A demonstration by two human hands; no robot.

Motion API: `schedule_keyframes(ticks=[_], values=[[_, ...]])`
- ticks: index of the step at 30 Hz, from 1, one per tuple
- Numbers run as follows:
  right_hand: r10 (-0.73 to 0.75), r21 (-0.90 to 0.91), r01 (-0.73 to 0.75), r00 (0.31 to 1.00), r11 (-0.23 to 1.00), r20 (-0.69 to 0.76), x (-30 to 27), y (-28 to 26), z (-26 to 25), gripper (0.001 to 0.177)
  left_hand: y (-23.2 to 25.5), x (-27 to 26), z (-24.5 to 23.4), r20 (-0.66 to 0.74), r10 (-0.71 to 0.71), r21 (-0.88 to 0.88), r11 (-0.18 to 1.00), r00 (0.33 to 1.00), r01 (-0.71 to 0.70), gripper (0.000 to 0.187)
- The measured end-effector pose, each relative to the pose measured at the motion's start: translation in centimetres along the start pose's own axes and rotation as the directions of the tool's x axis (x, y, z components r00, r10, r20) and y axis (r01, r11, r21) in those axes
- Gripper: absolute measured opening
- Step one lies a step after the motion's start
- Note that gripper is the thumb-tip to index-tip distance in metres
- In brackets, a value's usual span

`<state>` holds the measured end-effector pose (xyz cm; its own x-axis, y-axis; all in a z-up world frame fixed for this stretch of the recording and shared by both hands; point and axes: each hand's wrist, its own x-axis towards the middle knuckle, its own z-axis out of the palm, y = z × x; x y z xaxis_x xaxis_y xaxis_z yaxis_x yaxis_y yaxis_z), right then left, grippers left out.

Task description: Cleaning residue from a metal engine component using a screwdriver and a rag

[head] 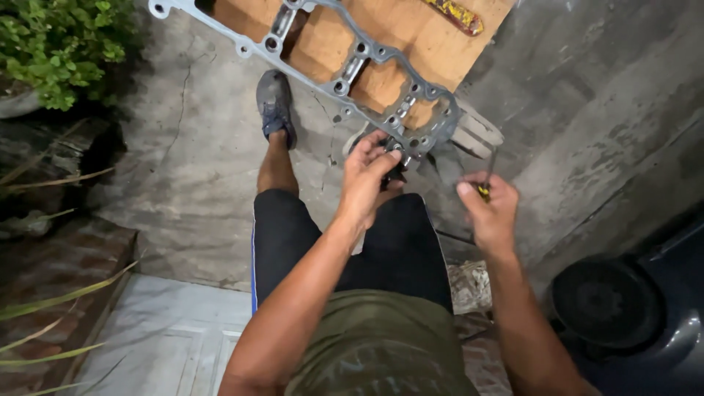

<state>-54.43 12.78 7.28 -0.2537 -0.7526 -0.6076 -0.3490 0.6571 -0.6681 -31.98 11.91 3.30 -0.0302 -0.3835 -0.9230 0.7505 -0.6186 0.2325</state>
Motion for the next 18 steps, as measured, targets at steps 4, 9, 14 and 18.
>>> schedule_keyframes(ticks=[4, 9, 14, 18], values=[[-0.073, -0.069, 0.08, 0.993, 0.994, 0.094, -2.5, -3.6, -1.8, 0.023, -2.7, 2.6, -1.7, 0.035, 0.024, 0.012, 1.0, 0.999, -0.024, 0.064], [-0.174, -0.101, 0.197, 0.964, 0.975, 0.203, -2.1, -8.6, -0.8, 0.025, -1.2, 0.4, -0.9, 0.088, 0.198, -0.005, 0.98, 0.976, -0.199, 0.08], [-0.399, -0.2, 0.512, 0.815, 0.835, 0.42, 1.6, -10.8, 4.5, 0.03, -1.1, 0.5, -0.1, 0.188, 0.299, -0.109, 0.953, 0.936, -0.283, 0.092], [-0.42, -0.229, 0.548, 0.798, 0.805, 0.433, 2.6, -9.9, 6.2, 0.044, -1.7, 0.7, 0.1, 0.167, 0.287, -0.119, 0.956, 0.943, -0.269, 0.092]])
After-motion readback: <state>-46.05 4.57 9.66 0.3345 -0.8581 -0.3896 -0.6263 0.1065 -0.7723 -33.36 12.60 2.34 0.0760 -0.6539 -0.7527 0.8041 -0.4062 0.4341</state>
